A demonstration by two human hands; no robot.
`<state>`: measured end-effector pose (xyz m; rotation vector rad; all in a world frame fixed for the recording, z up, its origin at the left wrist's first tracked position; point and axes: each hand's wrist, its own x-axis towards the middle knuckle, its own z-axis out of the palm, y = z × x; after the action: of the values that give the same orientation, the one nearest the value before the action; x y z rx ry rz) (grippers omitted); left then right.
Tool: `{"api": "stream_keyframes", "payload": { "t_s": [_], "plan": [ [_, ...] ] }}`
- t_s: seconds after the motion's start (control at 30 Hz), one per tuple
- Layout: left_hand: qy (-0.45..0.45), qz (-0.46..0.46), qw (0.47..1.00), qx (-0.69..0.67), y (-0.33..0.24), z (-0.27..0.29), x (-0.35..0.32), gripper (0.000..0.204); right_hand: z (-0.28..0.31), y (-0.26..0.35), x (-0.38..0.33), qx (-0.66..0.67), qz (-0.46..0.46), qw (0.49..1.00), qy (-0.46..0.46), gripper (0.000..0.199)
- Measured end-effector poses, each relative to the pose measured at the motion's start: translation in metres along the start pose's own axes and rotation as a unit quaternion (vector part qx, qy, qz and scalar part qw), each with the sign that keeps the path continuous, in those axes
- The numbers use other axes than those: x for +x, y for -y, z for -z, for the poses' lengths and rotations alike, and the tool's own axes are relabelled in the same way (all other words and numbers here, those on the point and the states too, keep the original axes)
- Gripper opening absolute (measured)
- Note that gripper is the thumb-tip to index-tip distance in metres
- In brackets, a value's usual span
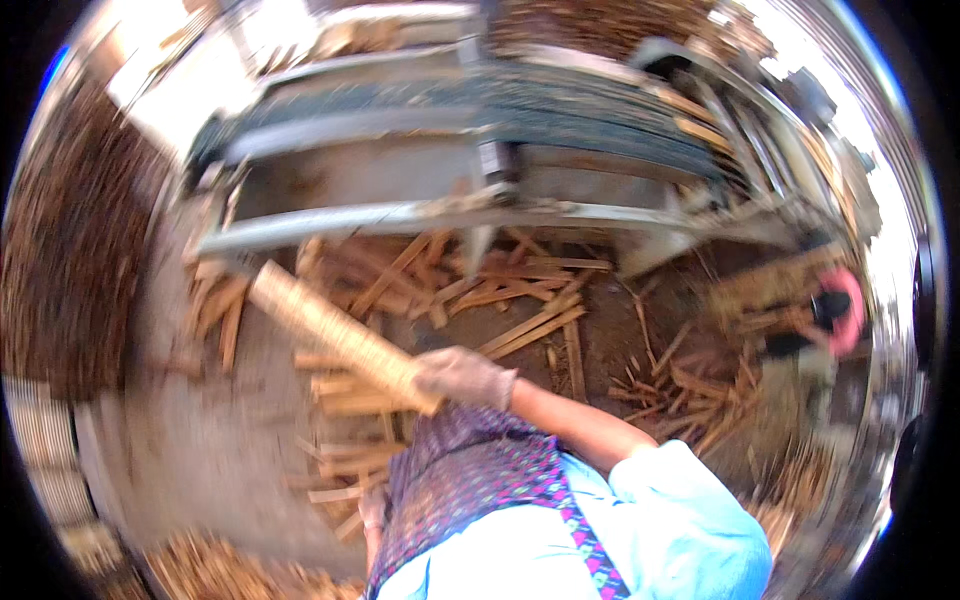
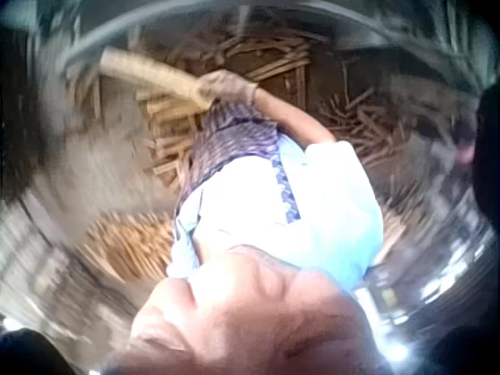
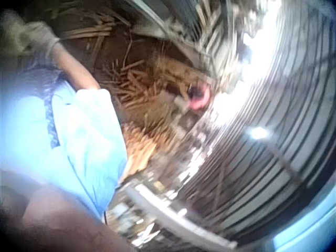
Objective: The person gathers loose wooden planks from a pile on the floor and stacks them onto a metal rack. The person repeatedly bends down to pick up bundles of wood and places them onto the rack.
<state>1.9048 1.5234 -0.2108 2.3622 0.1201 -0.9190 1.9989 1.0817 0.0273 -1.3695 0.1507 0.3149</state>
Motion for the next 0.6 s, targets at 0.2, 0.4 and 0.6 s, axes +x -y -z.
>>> {"api": "stream_keyframes", "payload": {
  "t_s": [0.2, 0.4, 0.6],
  "plan": [
    [-0.074, 0.084, 0.991, -0.069, 0.031, -0.004, -0.042, 0.035, -0.015, 0.025, 0.015, 0.09, -0.035, 0.995, 0.001, 0.057],
    [-0.084, 0.1, 0.987, -0.09, 0.097, -0.081, -0.074, 0.036, -0.009, 0.033, 0.017, 0.187, -0.093, 0.978, 0.023, 0.058],
    [-0.078, 0.151, 0.973, -0.159, 0.094, -0.091, -0.096, 0.035, -0.033, 0.03, 0.03, 0.211, -0.116, 0.97, 0.01, 0.05]
  ]
}}
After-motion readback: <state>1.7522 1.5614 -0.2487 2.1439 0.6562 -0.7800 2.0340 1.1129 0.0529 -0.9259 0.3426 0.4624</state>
